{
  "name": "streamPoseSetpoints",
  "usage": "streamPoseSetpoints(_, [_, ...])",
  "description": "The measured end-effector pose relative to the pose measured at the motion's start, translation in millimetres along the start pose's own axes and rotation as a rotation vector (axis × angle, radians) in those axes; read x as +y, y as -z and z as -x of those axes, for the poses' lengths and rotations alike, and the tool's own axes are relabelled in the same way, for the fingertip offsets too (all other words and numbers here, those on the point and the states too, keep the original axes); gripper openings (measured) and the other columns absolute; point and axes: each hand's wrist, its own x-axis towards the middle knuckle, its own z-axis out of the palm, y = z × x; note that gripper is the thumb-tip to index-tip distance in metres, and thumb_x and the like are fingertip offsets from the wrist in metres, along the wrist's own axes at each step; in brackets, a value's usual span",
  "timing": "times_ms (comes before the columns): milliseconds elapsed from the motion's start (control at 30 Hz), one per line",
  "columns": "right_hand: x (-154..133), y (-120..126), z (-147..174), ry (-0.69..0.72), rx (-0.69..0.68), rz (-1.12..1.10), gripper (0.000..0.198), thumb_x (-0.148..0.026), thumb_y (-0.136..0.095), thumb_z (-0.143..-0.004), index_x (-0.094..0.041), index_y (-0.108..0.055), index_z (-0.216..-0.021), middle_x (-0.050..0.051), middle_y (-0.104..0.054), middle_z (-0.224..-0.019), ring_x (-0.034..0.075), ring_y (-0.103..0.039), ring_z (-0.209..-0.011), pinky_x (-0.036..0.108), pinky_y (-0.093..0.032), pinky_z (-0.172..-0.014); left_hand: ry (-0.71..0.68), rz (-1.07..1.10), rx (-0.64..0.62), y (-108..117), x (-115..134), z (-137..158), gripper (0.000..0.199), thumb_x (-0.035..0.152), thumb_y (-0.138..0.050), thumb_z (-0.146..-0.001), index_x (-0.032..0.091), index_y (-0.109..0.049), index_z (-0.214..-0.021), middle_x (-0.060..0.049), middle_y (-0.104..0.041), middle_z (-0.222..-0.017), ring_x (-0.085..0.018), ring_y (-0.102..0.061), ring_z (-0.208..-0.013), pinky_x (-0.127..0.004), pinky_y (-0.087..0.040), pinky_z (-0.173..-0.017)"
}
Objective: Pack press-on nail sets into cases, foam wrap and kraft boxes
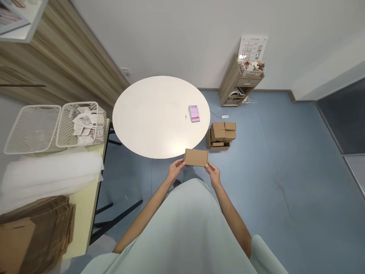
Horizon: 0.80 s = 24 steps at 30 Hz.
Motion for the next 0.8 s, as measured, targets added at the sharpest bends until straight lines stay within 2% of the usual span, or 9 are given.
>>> streamPoseSetpoints(200, [-15,30,-39,-0.058,0.024,-0.031,0.07,-0.065,-0.096,-0.059,-0.018,-0.082,-0.109,0.015,-0.083,-0.116,0.036,-0.08,-0.112,0.055,-0.064,-0.105,0.032,-0.071,-0.048,-36,12,-24,0.046,0.047,-0.091,-0.081,0.017,-0.077,-0.114,-0.018,-0.08,-0.125,-0.033,-0.076,-0.121,-0.052,-0.062,-0.104])
streamPoseSetpoints(333, [-34,56,-90,-0.063,0.01,0.002,0.074,-0.071,-0.094,-0.058,-0.019,-0.082,-0.108,0.016,-0.083,-0.117,0.038,-0.077,-0.116,0.053,-0.064,-0.1,0.036,-0.149,-0.064,-81,21,-63,0.042,0.042,-0.088,-0.084,0.018,-0.076,-0.116,-0.018,-0.08,-0.127,-0.033,-0.075,-0.123,-0.053,-0.06,-0.107])
streamPoseSetpoints(467, [-53,101,-157,-0.086,0.024,0.036,0.074,-0.076,-0.091,-0.059,-0.019,-0.081,-0.106,0.017,-0.083,-0.116,0.037,-0.077,-0.114,0.052,-0.062,-0.099,0.051,-0.25,-0.057,-157,25,-108,0.039,0.04,-0.084,-0.087,0.02,-0.075,-0.12,-0.016,-0.078,-0.131,-0.032,-0.077,-0.119,-0.051,-0.061,-0.105])
streamPoseSetpoints(667, [-74,193,-260,-0.078,0.086,0.156,0.068,-0.075,-0.082,-0.069,-0.019,-0.078,-0.107,0.015,-0.082,-0.121,0.032,-0.074,-0.115,0.047,-0.06,-0.098,0.181,-0.392,-0.077,-285,17,-170,0.025,0.028,-0.082,-0.088,0.018,-0.077,-0.11,-0.016,-0.08,-0.124,-0.031,-0.079,-0.107,-0.047,-0.062,-0.1])
streamPoseSetpoints(800, [-81,240,-321,-0.158,0.079,0.22,0.069,-0.074,-0.079,-0.073,-0.019,-0.076,-0.115,0.016,-0.08,-0.126,0.032,-0.072,-0.117,0.045,-0.06,-0.093,0.25,-0.406,-0.128,-349,6,-213,0.031,0.025,-0.079,-0.09,0.016,-0.077,-0.119,-0.015,-0.079,-0.129,-0.029,-0.079,-0.104,-0.044,-0.061,-0.099])
